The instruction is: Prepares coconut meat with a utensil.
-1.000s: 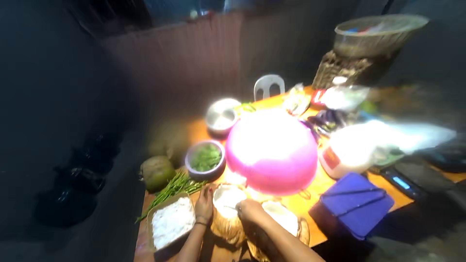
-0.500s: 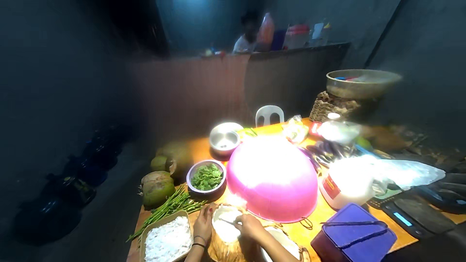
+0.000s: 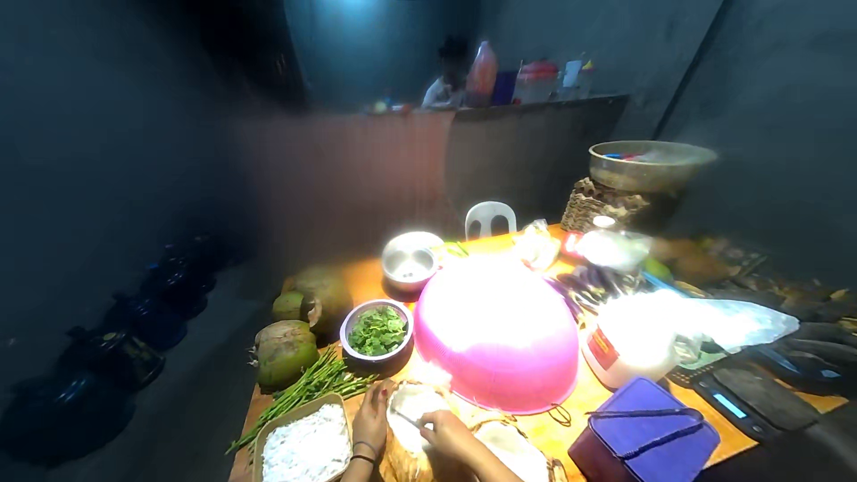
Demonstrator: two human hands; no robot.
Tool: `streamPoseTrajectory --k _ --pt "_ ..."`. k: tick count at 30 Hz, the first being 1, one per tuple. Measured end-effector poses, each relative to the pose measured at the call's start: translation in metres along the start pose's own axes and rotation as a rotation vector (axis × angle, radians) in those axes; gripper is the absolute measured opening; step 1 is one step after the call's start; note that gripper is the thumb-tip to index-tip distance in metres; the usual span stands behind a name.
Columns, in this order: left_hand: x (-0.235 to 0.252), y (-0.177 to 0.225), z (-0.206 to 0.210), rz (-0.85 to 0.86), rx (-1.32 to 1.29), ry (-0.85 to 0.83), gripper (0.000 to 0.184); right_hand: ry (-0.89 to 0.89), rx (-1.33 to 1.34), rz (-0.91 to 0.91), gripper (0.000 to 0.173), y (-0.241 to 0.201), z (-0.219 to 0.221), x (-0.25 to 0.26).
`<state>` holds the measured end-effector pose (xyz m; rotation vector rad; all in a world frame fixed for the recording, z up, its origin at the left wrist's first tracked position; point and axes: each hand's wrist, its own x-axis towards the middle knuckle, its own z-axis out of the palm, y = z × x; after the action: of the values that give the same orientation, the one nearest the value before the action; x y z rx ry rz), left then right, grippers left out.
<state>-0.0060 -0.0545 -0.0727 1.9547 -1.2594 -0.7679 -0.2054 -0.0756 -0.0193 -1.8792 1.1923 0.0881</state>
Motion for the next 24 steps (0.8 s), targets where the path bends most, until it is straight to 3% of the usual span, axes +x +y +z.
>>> streamPoseTrajectory --k 3,6,10,13,16,20,24 --pt "0.0 0.004 0.0 0.056 -0.032 0.005 0.047 -0.106 -0.176 0.073 0.034 -0.001 -0.016 -0.018" --pt "0.001 0.013 -0.006 0.035 -0.057 -0.015 0.045 -0.084 -0.234 0.134 0.035 -0.012 -0.039 -0.027" --pt "0.002 -0.008 0.0 -0.023 -0.136 -0.053 0.046 0.149 -0.073 0.047 0.03 0.002 -0.01 0.009" --pt "0.004 -0.011 0.0 0.0 -0.193 -0.059 0.047 0.042 -0.131 0.052 0.029 -0.003 0.008 0.005" --pt "0.006 -0.013 0.002 0.032 -0.239 -0.035 0.046 -0.079 -0.297 0.099 0.027 -0.005 -0.007 -0.017" --pt "0.007 -0.01 0.004 0.014 -0.228 -0.031 0.045 0.043 -0.294 0.099 0.023 -0.009 -0.023 -0.018" --pt "0.005 -0.009 0.003 0.017 -0.204 -0.021 0.047 0.097 -0.169 0.07 0.029 -0.021 0.006 -0.012"
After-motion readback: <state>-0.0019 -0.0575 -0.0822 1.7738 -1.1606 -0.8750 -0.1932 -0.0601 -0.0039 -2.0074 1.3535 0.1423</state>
